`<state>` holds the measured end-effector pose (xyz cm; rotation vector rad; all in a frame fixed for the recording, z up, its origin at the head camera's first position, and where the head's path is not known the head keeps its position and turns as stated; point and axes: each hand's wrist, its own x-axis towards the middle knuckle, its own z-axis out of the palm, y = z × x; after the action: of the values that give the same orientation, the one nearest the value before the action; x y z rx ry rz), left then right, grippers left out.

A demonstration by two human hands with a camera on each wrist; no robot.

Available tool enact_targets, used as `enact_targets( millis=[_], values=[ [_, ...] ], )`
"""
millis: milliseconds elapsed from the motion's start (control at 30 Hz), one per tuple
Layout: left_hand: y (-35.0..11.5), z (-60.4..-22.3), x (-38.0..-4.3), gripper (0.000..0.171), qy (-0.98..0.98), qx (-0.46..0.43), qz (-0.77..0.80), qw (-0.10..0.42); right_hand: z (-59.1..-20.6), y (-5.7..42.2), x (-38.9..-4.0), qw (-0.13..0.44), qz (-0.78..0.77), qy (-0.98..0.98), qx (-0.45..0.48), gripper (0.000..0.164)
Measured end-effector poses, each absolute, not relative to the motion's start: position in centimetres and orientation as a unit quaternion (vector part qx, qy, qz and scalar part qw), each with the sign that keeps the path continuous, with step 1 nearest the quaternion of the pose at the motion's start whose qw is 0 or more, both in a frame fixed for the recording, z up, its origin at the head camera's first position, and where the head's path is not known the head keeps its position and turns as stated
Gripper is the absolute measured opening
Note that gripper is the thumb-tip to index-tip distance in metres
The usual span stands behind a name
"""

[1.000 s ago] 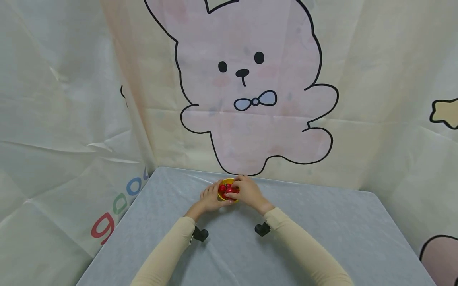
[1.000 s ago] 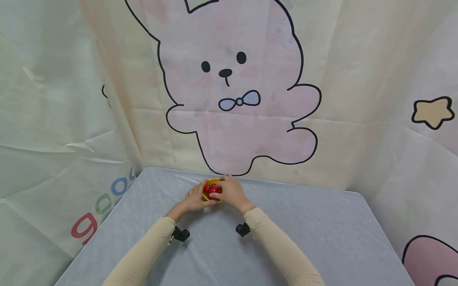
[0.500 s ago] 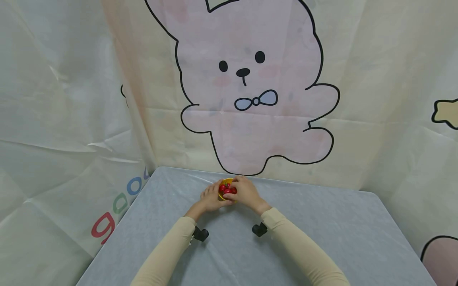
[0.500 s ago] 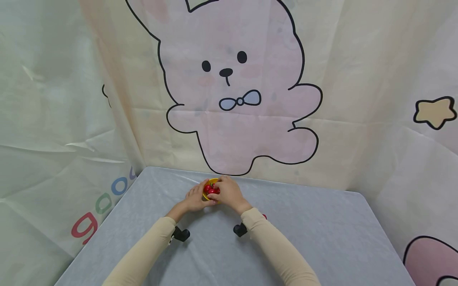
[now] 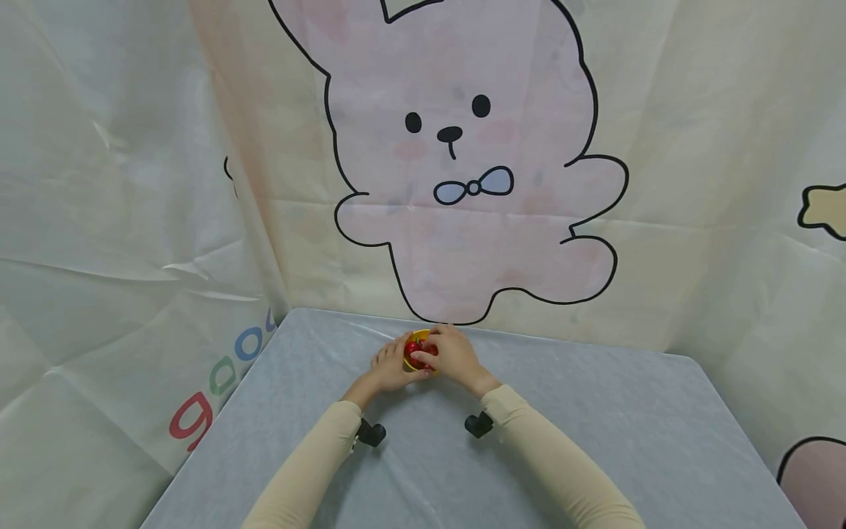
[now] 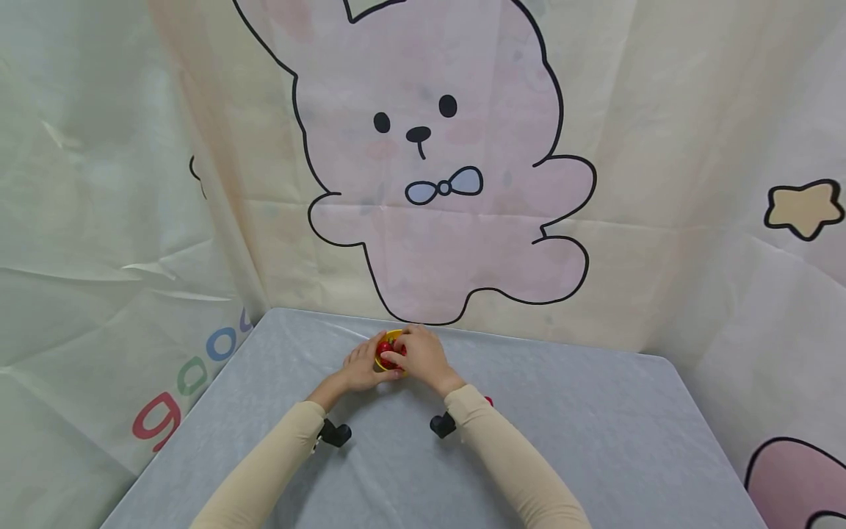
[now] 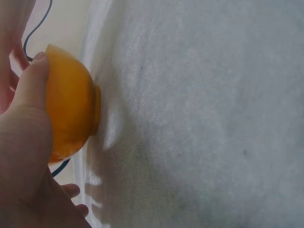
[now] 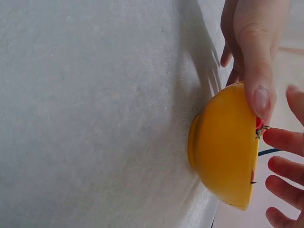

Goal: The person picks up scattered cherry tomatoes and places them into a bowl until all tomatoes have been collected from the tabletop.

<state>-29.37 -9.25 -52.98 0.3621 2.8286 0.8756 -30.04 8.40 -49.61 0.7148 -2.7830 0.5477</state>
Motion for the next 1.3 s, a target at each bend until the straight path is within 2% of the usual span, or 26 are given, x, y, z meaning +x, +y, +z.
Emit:
enact_targets(
  millis=[600, 1067, 1300],
  values=[
    [-9.0, -52.8, -29.2, 0.104, 0.948, 0.106, 0.290, 0.079, -48.5, 11.1, -29.5, 0.122, 0.199, -0.943, 0.237, 0.030],
    [-8.9, -52.5, -28.9, 0.103, 0.947, 0.099, 0.293, 0.084, -47.5, 15.2, -28.3, 0.092, 0.212, -0.944, 0.236, 0.023],
    [-9.0, -52.4, -28.9, 0.105, 0.945, 0.099, 0.299, 0.085, -47.4, 17.5, -27.6, 0.076, 0.213, -0.946, 0.233, 0.027]
  ],
)
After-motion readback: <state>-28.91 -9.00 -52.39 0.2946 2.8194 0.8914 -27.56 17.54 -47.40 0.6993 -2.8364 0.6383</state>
